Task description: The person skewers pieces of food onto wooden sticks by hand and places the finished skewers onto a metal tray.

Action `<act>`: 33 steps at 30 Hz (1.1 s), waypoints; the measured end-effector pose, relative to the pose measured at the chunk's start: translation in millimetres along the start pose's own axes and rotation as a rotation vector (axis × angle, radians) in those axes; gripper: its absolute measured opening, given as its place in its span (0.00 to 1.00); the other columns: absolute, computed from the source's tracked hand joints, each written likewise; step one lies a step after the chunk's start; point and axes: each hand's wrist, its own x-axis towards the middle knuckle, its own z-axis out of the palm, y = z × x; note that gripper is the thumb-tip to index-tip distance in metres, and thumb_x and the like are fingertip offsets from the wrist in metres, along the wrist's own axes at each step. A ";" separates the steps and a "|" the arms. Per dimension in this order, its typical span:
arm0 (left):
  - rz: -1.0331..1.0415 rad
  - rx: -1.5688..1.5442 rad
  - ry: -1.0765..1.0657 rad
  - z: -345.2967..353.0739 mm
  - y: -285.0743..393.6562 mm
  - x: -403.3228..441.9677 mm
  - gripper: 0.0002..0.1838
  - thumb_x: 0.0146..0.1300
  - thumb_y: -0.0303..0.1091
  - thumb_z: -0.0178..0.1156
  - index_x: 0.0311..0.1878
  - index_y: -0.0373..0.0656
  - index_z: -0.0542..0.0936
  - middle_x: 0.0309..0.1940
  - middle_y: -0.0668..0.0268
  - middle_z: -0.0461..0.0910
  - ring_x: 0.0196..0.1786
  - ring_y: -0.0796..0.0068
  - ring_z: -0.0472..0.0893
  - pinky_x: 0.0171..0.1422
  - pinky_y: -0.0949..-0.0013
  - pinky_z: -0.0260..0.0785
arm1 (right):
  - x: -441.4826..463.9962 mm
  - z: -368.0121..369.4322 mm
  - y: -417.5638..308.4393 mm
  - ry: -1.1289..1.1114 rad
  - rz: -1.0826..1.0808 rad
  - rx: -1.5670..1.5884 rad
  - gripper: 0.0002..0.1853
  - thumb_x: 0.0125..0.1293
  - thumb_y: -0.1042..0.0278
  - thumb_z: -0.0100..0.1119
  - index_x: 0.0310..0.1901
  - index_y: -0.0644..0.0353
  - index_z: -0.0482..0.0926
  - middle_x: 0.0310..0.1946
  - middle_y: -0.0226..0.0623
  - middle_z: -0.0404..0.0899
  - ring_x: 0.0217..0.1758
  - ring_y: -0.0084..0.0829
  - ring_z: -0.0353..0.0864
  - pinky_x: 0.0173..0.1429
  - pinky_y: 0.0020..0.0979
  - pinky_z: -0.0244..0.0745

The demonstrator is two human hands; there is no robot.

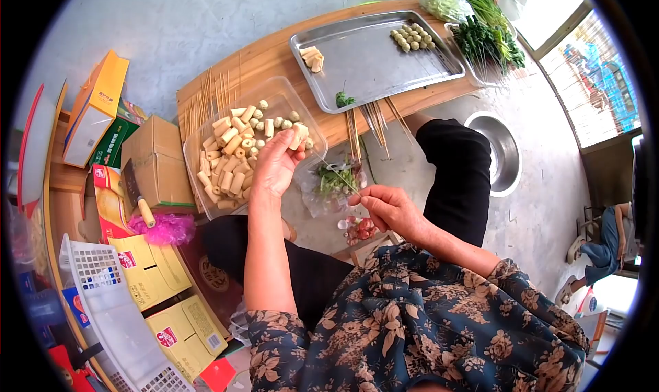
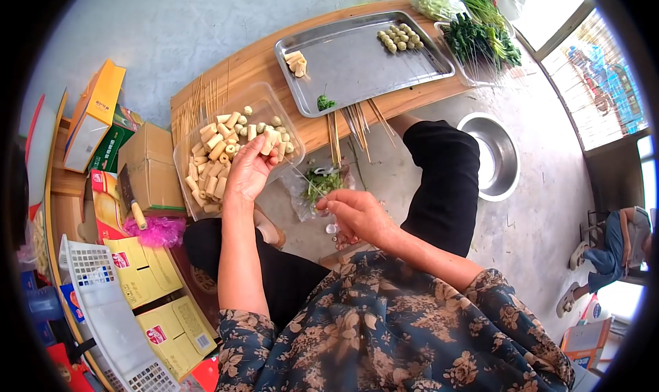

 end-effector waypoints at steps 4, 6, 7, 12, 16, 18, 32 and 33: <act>-0.008 0.011 -0.007 4.4 0.4 -1.3 0.10 0.62 0.35 0.63 0.44 0.41 0.80 0.36 0.68 0.81 0.33 0.79 0.76 0.38 0.76 0.70 | 0.7 -0.2 -2.6 -0.007 -0.005 -0.010 0.14 0.72 0.66 0.45 0.46 0.67 0.76 0.11 0.26 0.64 0.11 0.17 0.62 0.17 0.22 0.59; -0.033 0.030 -0.018 8.4 -0.5 -2.6 0.10 0.62 0.35 0.64 0.44 0.41 0.80 0.35 0.69 0.80 0.33 0.79 0.76 0.38 0.76 0.70 | 1.9 0.1 -2.7 0.005 0.008 -0.004 0.14 0.72 0.66 0.45 0.46 0.67 0.76 0.11 0.26 0.64 0.11 0.17 0.61 0.17 0.22 0.59; -0.033 0.030 -0.018 8.6 -1.2 -2.3 0.10 0.62 0.35 0.64 0.44 0.41 0.80 0.35 0.69 0.80 0.33 0.79 0.76 0.38 0.76 0.70 | 2.7 0.1 -2.4 0.005 0.008 -0.004 0.14 0.72 0.66 0.45 0.46 0.67 0.76 0.11 0.26 0.64 0.11 0.17 0.61 0.17 0.22 0.59; -0.047 0.040 -0.035 7.1 -3.2 0.1 0.14 0.61 0.34 0.64 0.49 0.42 0.77 0.37 0.69 0.80 0.33 0.79 0.77 0.38 0.76 0.70 | 9.2 0.8 1.9 0.015 -0.032 -0.007 0.13 0.71 0.67 0.45 0.46 0.67 0.76 0.11 0.26 0.64 0.10 0.17 0.61 0.16 0.23 0.59; -0.080 0.106 -0.113 14.1 -5.3 -1.8 0.16 0.61 0.35 0.65 0.50 0.42 0.76 0.38 0.69 0.79 0.34 0.79 0.77 0.37 0.76 0.69 | 16.1 0.8 -1.2 0.017 -0.039 -0.021 0.13 0.71 0.67 0.45 0.45 0.67 0.76 0.13 0.25 0.66 0.12 0.16 0.62 0.18 0.22 0.60; -0.136 0.164 -0.169 21.1 -9.6 -3.9 0.17 0.60 0.36 0.66 0.49 0.42 0.75 0.38 0.69 0.79 0.34 0.79 0.77 0.37 0.76 0.68 | 23.6 3.1 -2.1 0.060 -0.058 -0.032 0.13 0.73 0.67 0.44 0.47 0.64 0.77 0.13 0.22 0.63 0.15 0.14 0.59 0.22 0.19 0.54; 0.431 1.572 0.263 -36.4 -55.1 42.8 0.10 0.54 0.35 0.63 0.40 0.46 0.83 0.26 0.57 0.80 0.32 0.56 0.79 0.39 0.62 0.70 | 18.3 -28.9 20.7 0.154 -0.032 0.040 0.13 0.74 0.68 0.44 0.47 0.66 0.77 0.13 0.23 0.64 0.15 0.15 0.59 0.22 0.19 0.56; 0.460 1.659 0.265 -30.1 -54.9 38.7 0.10 0.54 0.34 0.62 0.39 0.46 0.83 0.27 0.57 0.80 0.31 0.55 0.79 0.39 0.61 0.71 | 17.6 -29.7 21.7 0.154 -0.019 0.043 0.13 0.74 0.68 0.44 0.47 0.66 0.77 0.13 0.23 0.64 0.15 0.15 0.59 0.22 0.19 0.56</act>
